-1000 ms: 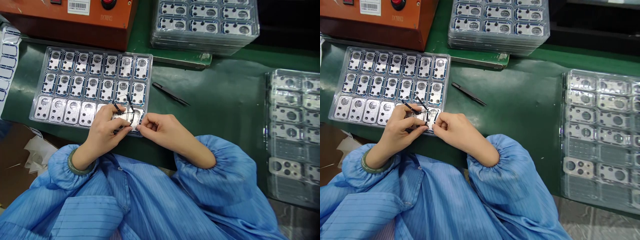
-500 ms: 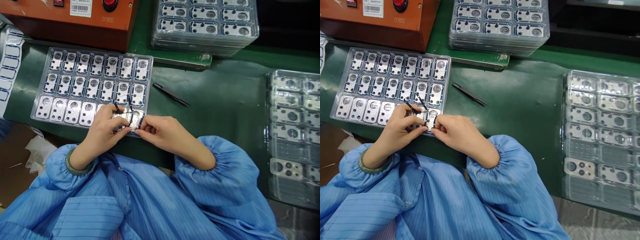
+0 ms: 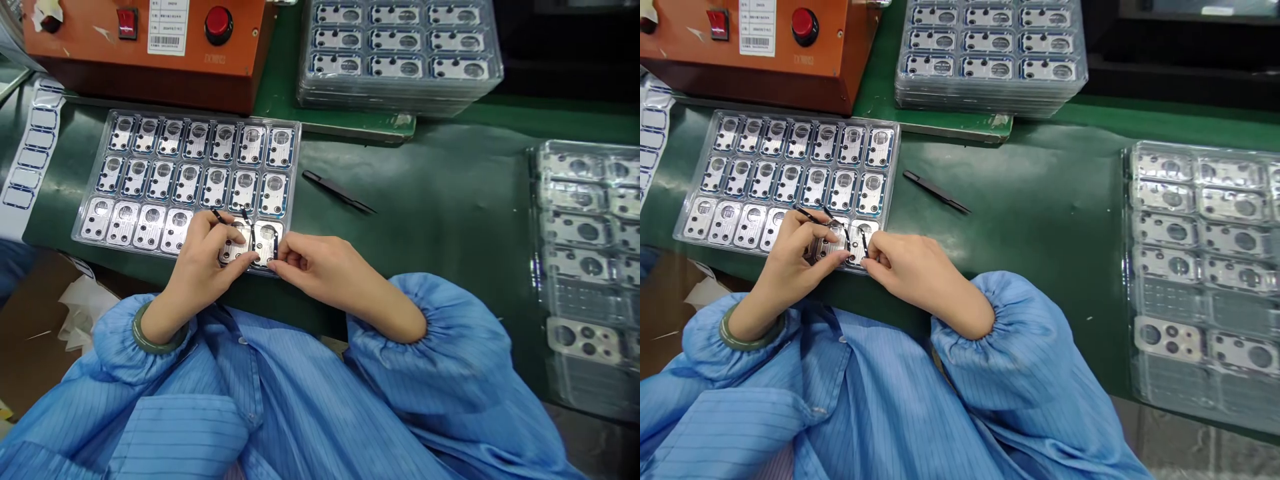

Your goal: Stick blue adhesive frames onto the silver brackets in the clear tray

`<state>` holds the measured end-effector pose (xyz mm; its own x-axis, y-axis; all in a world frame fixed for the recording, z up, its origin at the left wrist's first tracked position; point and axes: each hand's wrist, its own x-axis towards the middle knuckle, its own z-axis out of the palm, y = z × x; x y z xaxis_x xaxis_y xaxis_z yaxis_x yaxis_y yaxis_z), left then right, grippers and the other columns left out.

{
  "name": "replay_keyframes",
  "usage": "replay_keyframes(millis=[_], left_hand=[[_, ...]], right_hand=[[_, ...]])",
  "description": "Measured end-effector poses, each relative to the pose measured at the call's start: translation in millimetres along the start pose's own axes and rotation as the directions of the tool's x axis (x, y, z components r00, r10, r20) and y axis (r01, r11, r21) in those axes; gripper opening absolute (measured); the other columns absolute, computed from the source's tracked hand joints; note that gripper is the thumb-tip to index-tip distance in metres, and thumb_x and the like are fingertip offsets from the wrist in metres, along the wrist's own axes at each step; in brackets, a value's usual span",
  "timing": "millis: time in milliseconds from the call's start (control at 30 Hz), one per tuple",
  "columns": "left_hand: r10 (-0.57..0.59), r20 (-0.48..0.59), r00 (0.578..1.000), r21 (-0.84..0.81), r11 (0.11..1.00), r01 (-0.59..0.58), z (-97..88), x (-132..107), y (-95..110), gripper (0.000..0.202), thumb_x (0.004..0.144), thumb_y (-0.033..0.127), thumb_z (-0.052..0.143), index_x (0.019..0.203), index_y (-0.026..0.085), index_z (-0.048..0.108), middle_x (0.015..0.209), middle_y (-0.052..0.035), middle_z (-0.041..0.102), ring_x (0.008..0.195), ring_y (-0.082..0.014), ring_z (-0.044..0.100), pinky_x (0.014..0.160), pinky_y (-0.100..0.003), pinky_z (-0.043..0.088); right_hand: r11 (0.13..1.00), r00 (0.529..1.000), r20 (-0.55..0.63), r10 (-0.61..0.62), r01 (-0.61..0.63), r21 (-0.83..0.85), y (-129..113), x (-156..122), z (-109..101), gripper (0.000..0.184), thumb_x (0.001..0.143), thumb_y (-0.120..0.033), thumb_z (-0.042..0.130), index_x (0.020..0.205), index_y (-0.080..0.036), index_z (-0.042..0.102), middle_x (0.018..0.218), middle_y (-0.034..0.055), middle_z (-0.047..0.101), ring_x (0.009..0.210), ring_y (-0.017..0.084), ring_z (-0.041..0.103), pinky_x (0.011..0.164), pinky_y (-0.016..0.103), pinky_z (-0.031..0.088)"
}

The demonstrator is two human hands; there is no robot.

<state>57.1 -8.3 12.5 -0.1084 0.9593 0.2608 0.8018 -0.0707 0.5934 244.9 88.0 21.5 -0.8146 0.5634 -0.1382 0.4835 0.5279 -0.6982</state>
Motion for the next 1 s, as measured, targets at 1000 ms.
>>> replay_keyframes(millis=[1000], left_hand=[[-0.123,-0.142,0.982,-0.388,0.920,0.059,6.2,-4,19,0.008,0.088,0.027,0.060,0.084,0.020,0.062,0.097,-0.0047,0.055,0.106,-0.0173,0.056,0.094,-0.034,0.047]], right_hand=[[0.913,0.856,-0.467,-0.223,0.351,0.208,-7,-4,2,0.011,0.085,-0.017,0.065,0.081,-0.021,0.055,0.075,-0.0012,0.060,0.062,0.009,0.058,0.056,0.020,0.051]])
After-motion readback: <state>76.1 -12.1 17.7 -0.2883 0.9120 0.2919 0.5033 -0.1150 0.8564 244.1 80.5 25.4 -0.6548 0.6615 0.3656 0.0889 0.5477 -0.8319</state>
